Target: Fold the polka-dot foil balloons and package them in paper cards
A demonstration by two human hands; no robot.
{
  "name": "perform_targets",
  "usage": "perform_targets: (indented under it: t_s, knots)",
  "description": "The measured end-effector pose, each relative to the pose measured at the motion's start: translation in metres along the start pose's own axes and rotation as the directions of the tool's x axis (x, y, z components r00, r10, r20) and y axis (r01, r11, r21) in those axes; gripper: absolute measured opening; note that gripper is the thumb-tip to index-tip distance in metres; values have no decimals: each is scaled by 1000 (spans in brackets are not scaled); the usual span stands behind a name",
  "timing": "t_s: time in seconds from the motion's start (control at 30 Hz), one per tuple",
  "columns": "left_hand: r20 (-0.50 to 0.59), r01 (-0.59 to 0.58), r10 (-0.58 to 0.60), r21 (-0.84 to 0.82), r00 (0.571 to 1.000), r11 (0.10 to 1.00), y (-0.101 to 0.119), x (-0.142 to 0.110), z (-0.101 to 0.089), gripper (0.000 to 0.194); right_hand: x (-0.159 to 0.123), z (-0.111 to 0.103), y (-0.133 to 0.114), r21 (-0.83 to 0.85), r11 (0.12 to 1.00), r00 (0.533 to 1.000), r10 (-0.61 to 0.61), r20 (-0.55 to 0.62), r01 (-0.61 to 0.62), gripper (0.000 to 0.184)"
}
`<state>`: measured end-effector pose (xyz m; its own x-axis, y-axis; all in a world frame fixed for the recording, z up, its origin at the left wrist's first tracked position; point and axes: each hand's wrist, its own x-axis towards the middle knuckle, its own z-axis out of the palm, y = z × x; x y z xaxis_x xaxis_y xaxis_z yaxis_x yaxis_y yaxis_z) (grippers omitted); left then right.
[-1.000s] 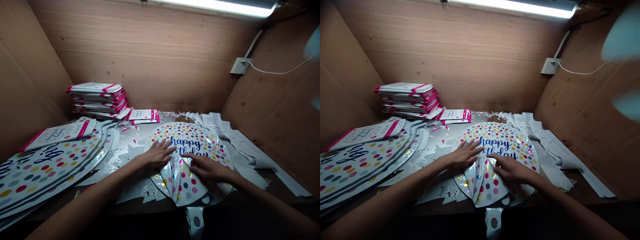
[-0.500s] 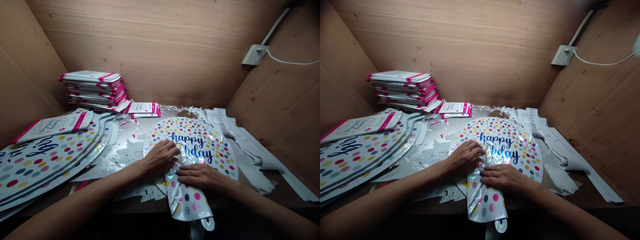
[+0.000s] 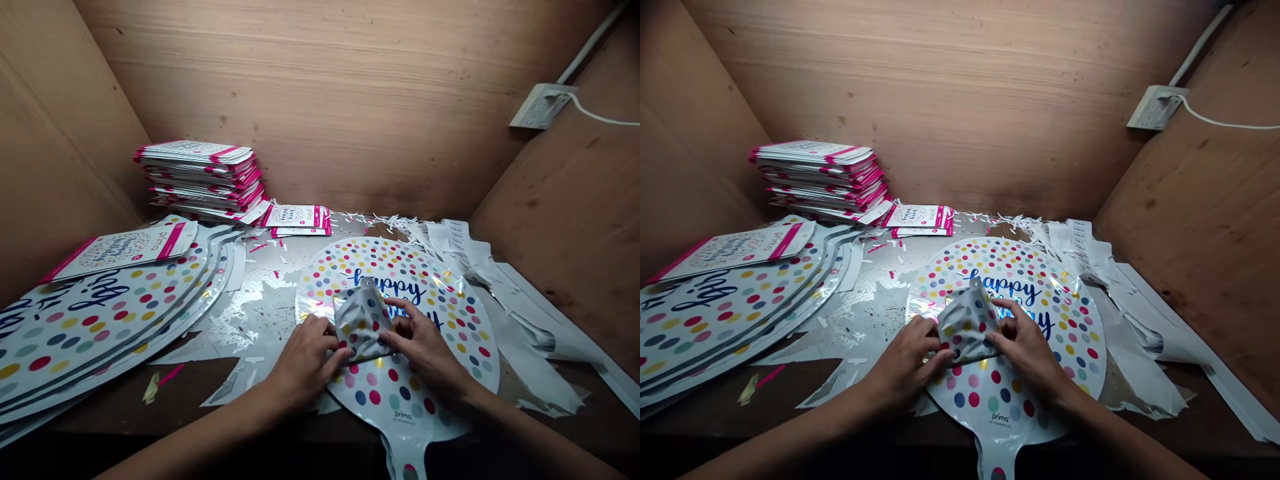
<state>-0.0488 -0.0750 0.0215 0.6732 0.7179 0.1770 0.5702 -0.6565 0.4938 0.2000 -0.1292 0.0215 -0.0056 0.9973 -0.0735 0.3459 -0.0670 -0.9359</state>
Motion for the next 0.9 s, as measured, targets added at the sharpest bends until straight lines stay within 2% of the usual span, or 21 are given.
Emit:
perform_targets:
  t_s: [0.13,0.2,0.23,0.27,0.3,0.33,0.4,0.47,0.53,0.6,0.63,0.67,0.7,0.73,0.77,0.83,0.9]
  knots:
    - [5,145,-146,115,989,983,-5,19,-1,42,5,2,7,-10,1000,988,18,-154,-20,79]
    - [-11,217,-218,166,976,962,-5,24,-3,38,10,-1,12,1,1000,987,15,-160,-15,85]
    - [-41,223,-219,177,975,959,-3,24,-4,31,12,-2,13,5,1000,989,16,-145,-15,87]
    - [-69,186,-176,184,982,965,-1,24,-4,23,15,-4,15,6,1000,992,15,-127,-15,88]
    - [-80,104,-90,193,993,976,1,22,-4,24,17,-5,15,6,1000,993,14,-113,-13,89]
    - [-61,-9,22,203,998,979,4,20,-2,35,18,-6,15,6,1000,995,15,-103,-14,89]
    - [31,-205,203,211,979,956,8,17,3,62,20,-7,12,23,999,995,35,-95,-33,91]
    - [98,-241,223,231,970,943,11,18,8,74,19,-9,6,72,994,993,87,-76,-81,96]
    - [107,-200,177,274,978,941,11,24,11,62,17,-13,0,80,989,991,127,-45,-124,98]
    - [122,-213,183,321,976,923,12,32,11,49,16,-17,-6,-84,995,996,42,-74,-48,90]
    - [136,-238,203,339,970,910,13,35,10,46,16,-18,-9,-229,972,993,-69,-92,46,83]
    - [152,-266,226,356,962,896,14,38,9,42,17,-19,-10,-385,910,977,-200,-73,157,77]
    - [165,-288,243,374,956,881,15,41,9,39,18,-19,-11,-513,815,950,-312,-1,267,73]
    - [176,-305,254,395,951,867,16,42,9,36,20,-19,-11,-590,722,921,-373,109,362,72]
    - [187,-316,259,418,947,852,16,43,10,35,23,-18,-10,-618,657,898,-375,229,432,72]
    - [203,-326,260,465,944,823,16,44,13,35,30,-18,-6,-595,634,864,-275,422,493,76]
    - [215,-320,245,471,945,822,15,44,11,33,34,-25,-5,-536,698,841,-181,510,476,77]
